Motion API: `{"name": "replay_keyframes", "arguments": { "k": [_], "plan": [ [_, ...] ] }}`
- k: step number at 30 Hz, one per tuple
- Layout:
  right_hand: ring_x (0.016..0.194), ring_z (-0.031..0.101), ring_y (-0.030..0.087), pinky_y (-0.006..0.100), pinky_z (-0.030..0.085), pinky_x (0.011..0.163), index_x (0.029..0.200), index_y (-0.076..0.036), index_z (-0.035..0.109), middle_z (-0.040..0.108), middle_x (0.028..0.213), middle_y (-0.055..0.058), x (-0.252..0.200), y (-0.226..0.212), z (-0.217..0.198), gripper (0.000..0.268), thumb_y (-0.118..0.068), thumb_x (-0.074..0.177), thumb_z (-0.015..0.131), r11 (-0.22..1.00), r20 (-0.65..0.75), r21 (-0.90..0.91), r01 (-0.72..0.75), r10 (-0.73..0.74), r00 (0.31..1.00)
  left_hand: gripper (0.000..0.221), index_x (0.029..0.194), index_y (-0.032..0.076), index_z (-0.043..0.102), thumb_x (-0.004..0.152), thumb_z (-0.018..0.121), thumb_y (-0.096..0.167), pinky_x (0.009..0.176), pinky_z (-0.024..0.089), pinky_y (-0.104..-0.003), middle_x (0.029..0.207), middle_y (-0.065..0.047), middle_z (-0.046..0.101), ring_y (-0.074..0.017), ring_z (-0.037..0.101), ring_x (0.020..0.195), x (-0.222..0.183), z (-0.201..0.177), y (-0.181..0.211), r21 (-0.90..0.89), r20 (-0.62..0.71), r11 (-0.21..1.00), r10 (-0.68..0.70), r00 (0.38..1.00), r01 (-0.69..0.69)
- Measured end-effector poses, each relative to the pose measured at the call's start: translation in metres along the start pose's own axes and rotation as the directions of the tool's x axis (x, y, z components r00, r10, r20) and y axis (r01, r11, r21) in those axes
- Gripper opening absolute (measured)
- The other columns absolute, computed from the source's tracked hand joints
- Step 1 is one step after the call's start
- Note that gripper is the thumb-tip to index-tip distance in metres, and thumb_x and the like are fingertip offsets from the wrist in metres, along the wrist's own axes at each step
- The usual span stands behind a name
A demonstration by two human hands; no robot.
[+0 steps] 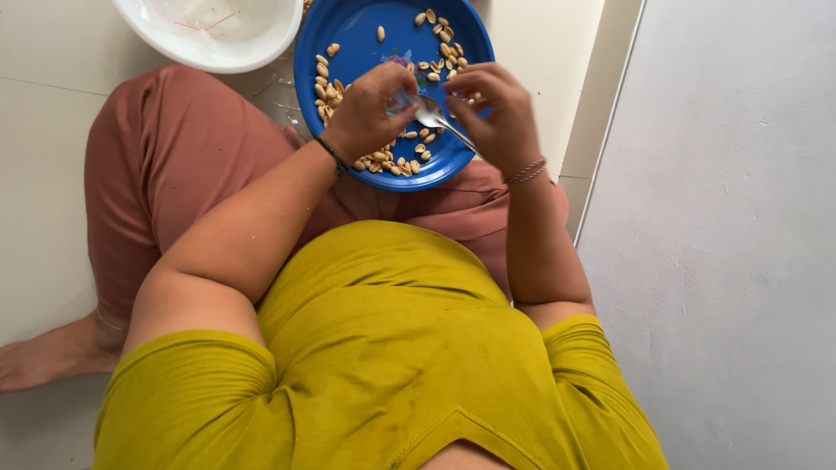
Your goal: A person sitting on the floor is sorting and cleaning small seeds or nuts in a blue plastic plate using their hands and a spoon.
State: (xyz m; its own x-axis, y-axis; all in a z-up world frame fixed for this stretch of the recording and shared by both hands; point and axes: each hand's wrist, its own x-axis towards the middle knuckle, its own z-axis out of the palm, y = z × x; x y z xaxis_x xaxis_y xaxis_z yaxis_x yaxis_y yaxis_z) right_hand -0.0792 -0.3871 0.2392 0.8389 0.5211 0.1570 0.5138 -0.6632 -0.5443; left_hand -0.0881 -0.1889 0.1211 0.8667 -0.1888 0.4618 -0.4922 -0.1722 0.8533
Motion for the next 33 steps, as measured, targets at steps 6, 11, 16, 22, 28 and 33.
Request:
{"name": "replay_keyframes", "arguments": {
  "k": [6, 11, 16, 22, 28, 33],
  "plan": [
    [0.087, 0.062, 0.018, 0.031, 0.053, 0.074, 0.098, -0.016, 0.083, 0.071, 0.101, 0.004, -0.054, 0.061, 0.016, 0.02, -0.035, 0.093, 0.079, 0.851, 0.144, -0.485, -0.201, 0.304, 0.942, 0.026, 0.104, 0.001, 0.061, 0.088, 0.078, -0.009, 0.079, 0.06, -0.032, 0.103, -0.013, 0.065, -0.0226, 0.067, 0.083, 0.009, -0.021, 0.0, -0.014, -0.07, 0.999, 0.028, 0.997, -0.029],
    [0.087, 0.06, 0.017, 0.029, 0.053, 0.078, 0.1, -0.019, 0.083, 0.068, 0.1, 0.0, -0.077, 0.078, 0.04, 0.015, -0.031, 0.091, 0.081, 0.822, 0.175, -0.547, -0.162, 0.301, 0.938, 0.03, 0.105, -0.002, 0.059, 0.088, 0.081, -0.015, 0.077, 0.063, -0.033, 0.102, -0.015, 0.063, -0.0241, 0.066, 0.083, 0.016, -0.037, -0.003, -0.029, -0.122, 0.999, 0.04, 0.992, -0.044],
    [0.066, 0.066, 0.016, 0.028, 0.055, 0.064, 0.097, -0.015, 0.072, 0.076, 0.089, 0.002, -0.057, 0.078, 0.033, 0.001, -0.016, 0.098, 0.073, 0.918, 0.039, -0.31, -0.245, 0.27, 0.962, 0.033, 0.112, -0.003, 0.058, 0.091, 0.079, -0.017, 0.08, 0.066, -0.034, 0.109, -0.017, 0.064, -0.0258, 0.069, 0.088, 0.017, -0.045, -0.012, -0.018, -0.173, 0.999, 0.035, 0.984, -0.039],
    [0.073, 0.065, 0.017, 0.028, 0.056, 0.064, 0.105, -0.013, 0.074, 0.073, 0.091, 0.002, 0.002, 0.071, 0.053, 0.009, -0.01, 0.1, 0.068, 0.939, -0.12, -0.343, 0.002, -0.045, 0.992, 0.025, 0.11, -0.007, 0.063, 0.091, 0.078, -0.015, 0.071, 0.061, -0.035, 0.094, -0.018, 0.069, -0.0253, 0.067, 0.072, 0.022, -0.064, -0.01, 0.058, -0.272, 0.997, 0.06, 0.96, -0.046],
    [0.078, 0.056, 0.011, 0.026, 0.051, 0.073, 0.112, -0.023, 0.076, 0.068, 0.092, -0.004, 0.032, 0.051, 0.092, 0.019, -0.016, 0.094, 0.078, 0.815, -0.059, -0.527, 0.242, -0.319, 0.946, 0.021, 0.11, -0.01, 0.066, 0.094, 0.08, -0.014, 0.066, 0.063, -0.033, 0.091, -0.02, 0.074, -0.0255, 0.071, 0.071, 0.021, -0.073, -0.018, 0.042, -0.3, 0.997, 0.077, 0.951, -0.067],
    [0.084, 0.057, 0.011, 0.025, 0.05, 0.075, 0.112, -0.026, 0.079, 0.067, 0.095, -0.005, 0.004, 0.061, 0.079, 0.023, -0.013, 0.093, 0.08, 0.812, 0.083, -0.487, 0.323, -0.325, 0.942, 0.02, 0.11, -0.007, 0.068, 0.094, 0.081, -0.01, 0.066, 0.063, -0.033, 0.09, -0.018, 0.075, -0.0251, 0.07, 0.068, 0.02, -0.071, -0.019, 0.089, -0.295, 0.993, 0.096, 0.951, -0.073]
  ]
}}
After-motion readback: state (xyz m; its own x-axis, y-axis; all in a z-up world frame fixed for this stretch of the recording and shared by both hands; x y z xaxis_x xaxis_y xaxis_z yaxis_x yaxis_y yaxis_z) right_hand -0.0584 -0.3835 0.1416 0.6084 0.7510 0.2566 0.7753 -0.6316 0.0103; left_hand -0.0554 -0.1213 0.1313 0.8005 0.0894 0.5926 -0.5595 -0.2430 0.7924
